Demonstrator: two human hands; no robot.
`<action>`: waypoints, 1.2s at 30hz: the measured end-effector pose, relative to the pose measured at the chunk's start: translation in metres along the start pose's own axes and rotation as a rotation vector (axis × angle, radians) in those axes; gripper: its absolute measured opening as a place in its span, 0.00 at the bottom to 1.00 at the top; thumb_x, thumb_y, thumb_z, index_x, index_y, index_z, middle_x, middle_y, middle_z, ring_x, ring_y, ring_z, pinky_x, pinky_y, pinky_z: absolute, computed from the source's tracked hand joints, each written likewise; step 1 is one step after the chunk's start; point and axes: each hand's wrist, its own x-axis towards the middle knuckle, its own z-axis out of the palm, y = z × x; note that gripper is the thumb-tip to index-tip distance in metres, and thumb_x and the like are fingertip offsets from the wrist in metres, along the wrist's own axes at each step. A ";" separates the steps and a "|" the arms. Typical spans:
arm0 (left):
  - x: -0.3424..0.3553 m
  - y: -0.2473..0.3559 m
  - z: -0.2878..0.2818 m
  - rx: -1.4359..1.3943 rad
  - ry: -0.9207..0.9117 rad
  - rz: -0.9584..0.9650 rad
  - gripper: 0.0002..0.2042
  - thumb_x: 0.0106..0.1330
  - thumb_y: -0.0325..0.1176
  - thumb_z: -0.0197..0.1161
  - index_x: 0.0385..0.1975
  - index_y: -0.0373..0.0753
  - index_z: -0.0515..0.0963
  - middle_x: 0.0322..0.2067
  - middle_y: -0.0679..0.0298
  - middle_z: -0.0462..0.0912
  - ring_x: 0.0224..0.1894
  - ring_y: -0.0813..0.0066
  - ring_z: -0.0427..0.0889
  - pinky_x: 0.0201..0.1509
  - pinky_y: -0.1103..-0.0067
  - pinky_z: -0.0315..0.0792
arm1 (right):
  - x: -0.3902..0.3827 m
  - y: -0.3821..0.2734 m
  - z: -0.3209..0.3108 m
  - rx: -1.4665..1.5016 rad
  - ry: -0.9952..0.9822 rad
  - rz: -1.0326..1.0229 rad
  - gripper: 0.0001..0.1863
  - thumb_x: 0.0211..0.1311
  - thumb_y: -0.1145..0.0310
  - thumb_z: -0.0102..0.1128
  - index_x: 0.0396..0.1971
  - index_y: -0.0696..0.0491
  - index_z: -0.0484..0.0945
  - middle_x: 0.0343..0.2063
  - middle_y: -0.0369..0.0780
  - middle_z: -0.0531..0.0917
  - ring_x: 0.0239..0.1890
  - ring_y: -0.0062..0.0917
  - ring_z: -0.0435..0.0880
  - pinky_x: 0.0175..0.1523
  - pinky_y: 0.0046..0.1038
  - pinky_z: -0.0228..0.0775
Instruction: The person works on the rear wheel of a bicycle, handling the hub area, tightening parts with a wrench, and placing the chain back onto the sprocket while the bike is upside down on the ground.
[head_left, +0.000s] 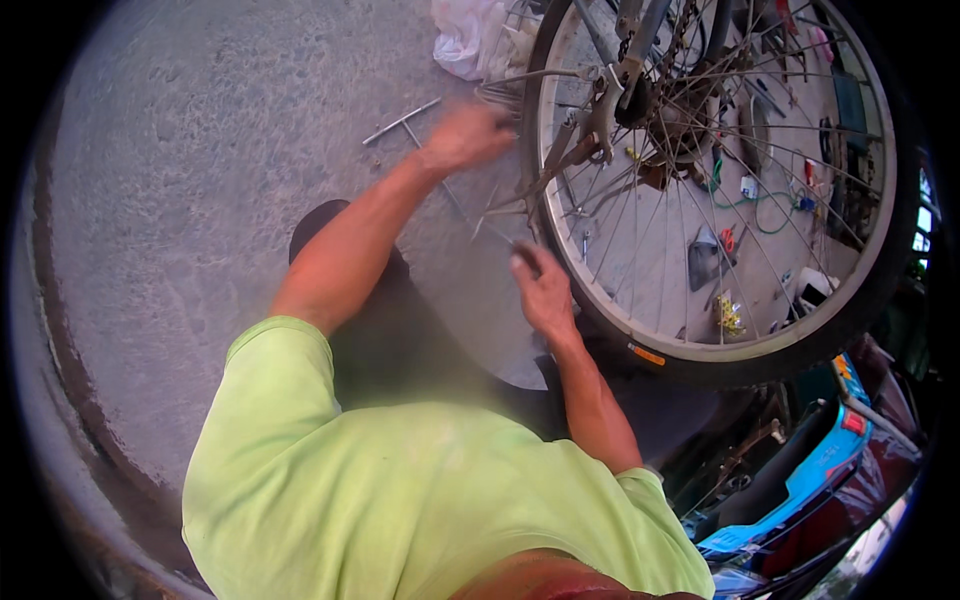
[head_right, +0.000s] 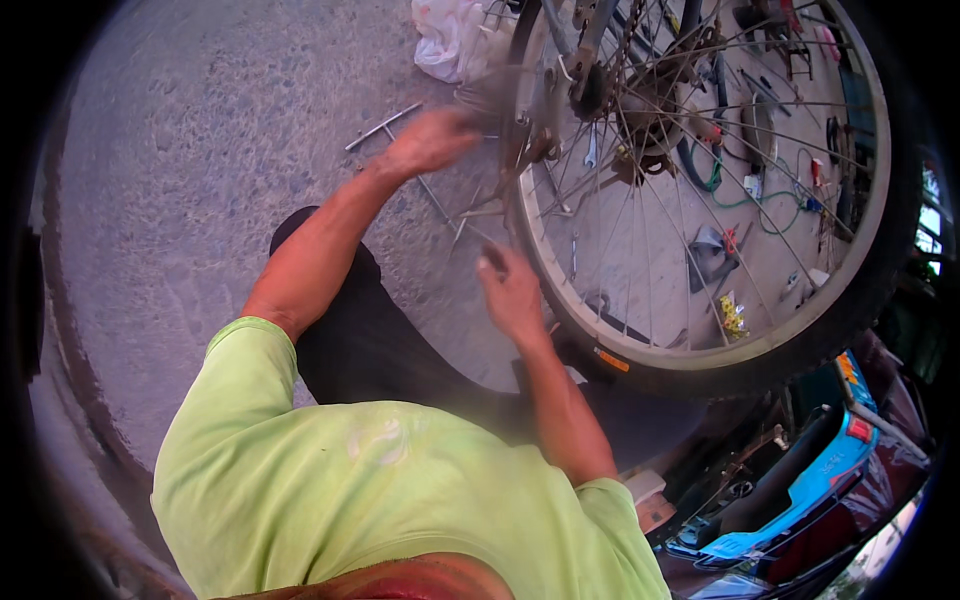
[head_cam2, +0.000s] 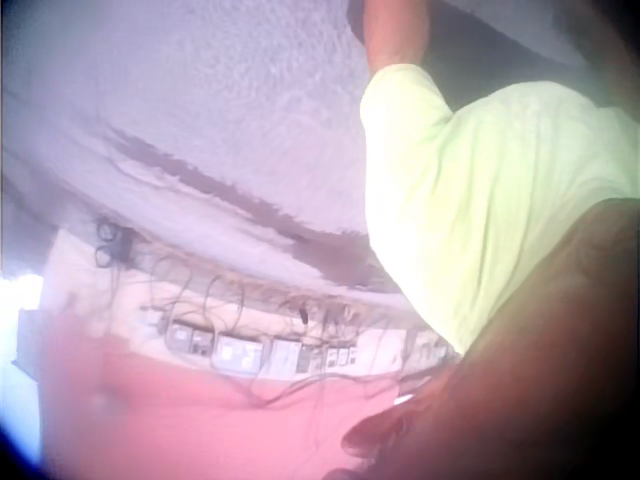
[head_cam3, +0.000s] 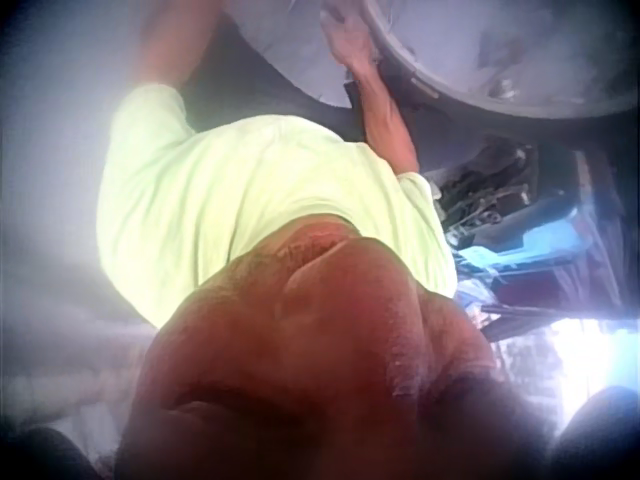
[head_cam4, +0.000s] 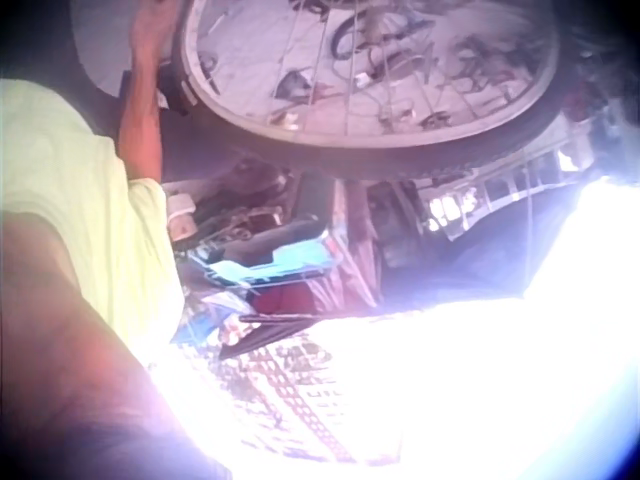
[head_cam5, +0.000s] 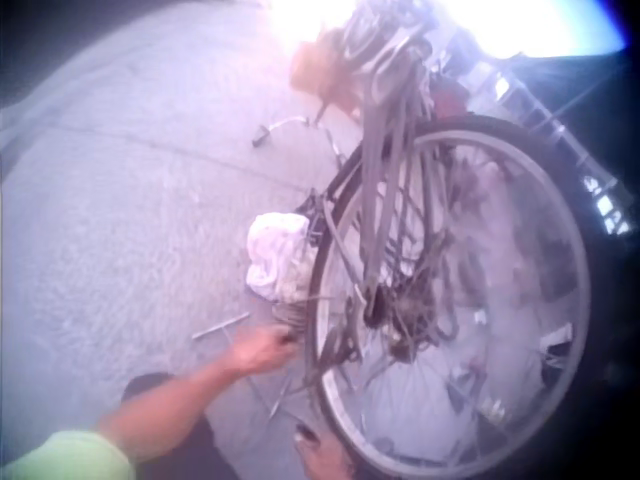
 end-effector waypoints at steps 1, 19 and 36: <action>-0.005 -0.003 0.019 -0.014 -0.104 0.028 0.20 0.65 0.41 0.59 0.50 0.34 0.81 0.48 0.45 0.84 0.53 0.49 0.82 0.59 0.62 0.74 | -0.005 0.015 0.003 -0.024 -0.102 0.049 0.24 0.70 0.56 0.58 0.54 0.59 0.80 0.51 0.49 0.84 0.56 0.39 0.82 0.61 0.34 0.70; -0.076 0.059 0.061 -0.309 -1.114 0.048 0.20 0.76 0.46 0.53 0.40 0.34 0.83 0.37 0.60 0.88 0.40 0.69 0.85 0.44 0.72 0.80 | 0.008 0.082 -0.160 0.561 -0.327 0.542 0.20 0.67 0.67 0.56 0.55 0.62 0.78 0.45 0.44 0.85 0.48 0.35 0.83 0.56 0.31 0.74; -0.112 0.110 0.030 -0.987 -1.392 0.112 0.17 0.75 0.42 0.53 0.37 0.31 0.79 0.35 0.54 0.88 0.35 0.68 0.88 0.33 0.75 0.79 | -0.141 -0.090 -0.157 0.071 -0.420 0.077 0.12 0.62 0.72 0.63 0.45 0.58 0.82 0.40 0.42 0.84 0.45 0.29 0.82 0.53 0.31 0.73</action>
